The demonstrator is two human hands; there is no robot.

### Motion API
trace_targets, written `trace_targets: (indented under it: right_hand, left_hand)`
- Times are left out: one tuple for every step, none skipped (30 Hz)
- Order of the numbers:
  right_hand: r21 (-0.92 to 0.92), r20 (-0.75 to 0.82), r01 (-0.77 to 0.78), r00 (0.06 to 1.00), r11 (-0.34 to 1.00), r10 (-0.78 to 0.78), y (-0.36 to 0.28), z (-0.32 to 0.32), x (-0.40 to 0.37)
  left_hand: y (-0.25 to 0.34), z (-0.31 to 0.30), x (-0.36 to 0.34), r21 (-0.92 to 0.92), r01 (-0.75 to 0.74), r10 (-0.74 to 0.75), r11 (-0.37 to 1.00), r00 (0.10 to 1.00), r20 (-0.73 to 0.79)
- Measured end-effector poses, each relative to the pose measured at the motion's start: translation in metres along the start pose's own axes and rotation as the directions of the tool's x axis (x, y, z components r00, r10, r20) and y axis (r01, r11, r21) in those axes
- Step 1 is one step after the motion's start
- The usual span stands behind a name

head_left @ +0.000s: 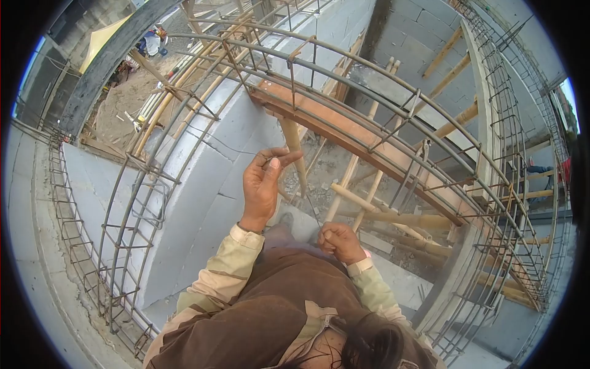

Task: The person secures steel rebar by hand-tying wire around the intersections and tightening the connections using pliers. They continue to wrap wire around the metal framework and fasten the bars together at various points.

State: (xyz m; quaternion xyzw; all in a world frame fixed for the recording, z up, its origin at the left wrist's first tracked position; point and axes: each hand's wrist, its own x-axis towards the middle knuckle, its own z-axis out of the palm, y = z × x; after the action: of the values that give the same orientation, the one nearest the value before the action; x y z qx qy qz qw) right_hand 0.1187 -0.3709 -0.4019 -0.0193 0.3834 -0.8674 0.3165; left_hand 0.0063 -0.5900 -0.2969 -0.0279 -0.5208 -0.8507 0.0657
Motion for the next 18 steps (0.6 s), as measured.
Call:
trace_targets:
  right_hand:
    - [0.0, 0.002, 0.005, 1.0, 1.0, -0.005, -0.002, 0.001, -0.002]
    - [-0.005, -0.002, 0.032, 0.999, 0.999, -0.032, -0.005, 0.001, -0.004]
    - [-0.009, 0.003, 0.056, 0.998, 0.998, -0.056, -0.008, 0.002, -0.005]
    - [-0.042, -0.009, 0.051, 0.999, 0.998, -0.052, -0.012, 0.003, -0.008]
    - [-0.074, -0.008, 0.047, 0.999, 0.996, -0.048, -0.019, 0.004, -0.011]
    - [-0.178, -0.002, 0.038, 0.999, 0.983, -0.039, -0.025, 0.003, -0.015]
    - [-0.28, 0.004, 0.033, 0.999, 0.959, -0.033, -0.032, 0.004, -0.018]
    - [-0.388, 0.042, 0.022, 0.999, 0.921, -0.007, -0.046, 0.009, -0.023]
    - [-0.495, 0.07, 0.019, 0.997, 0.868, 0.018, -0.059, 0.016, -0.024]
    - [-0.498, 0.1, 0.034, 0.995, 0.866, 0.019, -0.069, 0.024, -0.021]
    - [-0.724, 0.157, 0.087, 0.987, 0.684, 0.041, -0.078, 0.03, -0.02]
    - [-0.884, 0.198, 0.145, 0.978, 0.444, 0.073, -0.082, 0.032, -0.019]
    - [-0.884, 0.203, 0.151, 0.976, 0.443, 0.074, -0.076, 0.023, -0.017]
    - [-0.946, 0.139, 0.138, 0.99, 0.293, -0.018, -0.062, 0.004, -0.014]
    - [-0.985, 0.085, 0.102, 0.989, 0.139, -0.118, -0.051, -0.014, -0.011]
    - [-0.997, 0.023, 0.007, 0.972, -0.072, -0.233, -0.046, -0.031, -0.009]
    - [-0.998, 0.019, 0.002, 0.972, -0.07, -0.233, -0.051, -0.034, -0.013]
    - [-0.924, -0.246, -0.127, 0.919, 0.36, -0.309, -0.058, -0.035, -0.018]
  left_hand:
    - [-0.005, -0.009, 0.0, 0.251, -0.198, 0.148, 0.948, 0.967, 0.205]
    - [-0.011, -0.016, 0.001, 0.254, -0.204, 0.153, 0.945, 0.966, 0.209]
    - [-0.012, -0.023, 0.004, 0.36, -0.289, 0.193, 0.887, 0.941, 0.279]
    - [-0.009, -0.033, 0.005, 0.464, -0.375, 0.224, 0.802, 0.91, 0.348]
    - [-0.001, -0.036, 0.007, 0.489, -0.393, 0.243, 0.779, 0.907, 0.343]
    - [0.006, -0.036, 0.008, 0.477, -0.265, 0.103, 0.838, 0.936, 0.337]
    - [0.014, -0.037, 0.01, 0.464, -0.128, -0.036, 0.877, 0.944, 0.329]
    - [0.023, -0.037, 0.012, 0.489, -0.152, -0.011, 0.859, 0.949, 0.314]
    - [0.032, -0.034, 0.015, 0.483, -0.099, -0.1, 0.87, 0.924, 0.369]
    - [0.04, -0.032, 0.016, 0.475, -0.039, -0.189, 0.879, 0.886, 0.424]
    - [0.047, -0.031, 0.017, 0.482, -0.053, -0.176, 0.875, 0.892, 0.417]
    - [0.052, -0.03, 0.016, 0.579, -0.098, -0.251, 0.809, 0.834, 0.492]
    - [0.055, -0.026, 0.014, 0.661, -0.15, -0.339, 0.735, 0.763, 0.55]
    - [0.059, -0.018, 0.009, 0.655, -0.232, -0.308, 0.719, 0.739, 0.599]
    - [0.055, -0.021, 0.005, 0.655, -0.231, -0.309, 0.72, 0.738, 0.6]
    - [0.046, -0.028, 0.002, 0.734, -0.256, -0.338, 0.629, 0.76, 0.555]
    - [0.036, -0.037, 0.001, 0.804, -0.275, -0.362, 0.528, 0.784, 0.505]
    - [0.021, -0.051, 0.001, 0.804, -0.271, -0.365, 0.53, 0.782, 0.505]
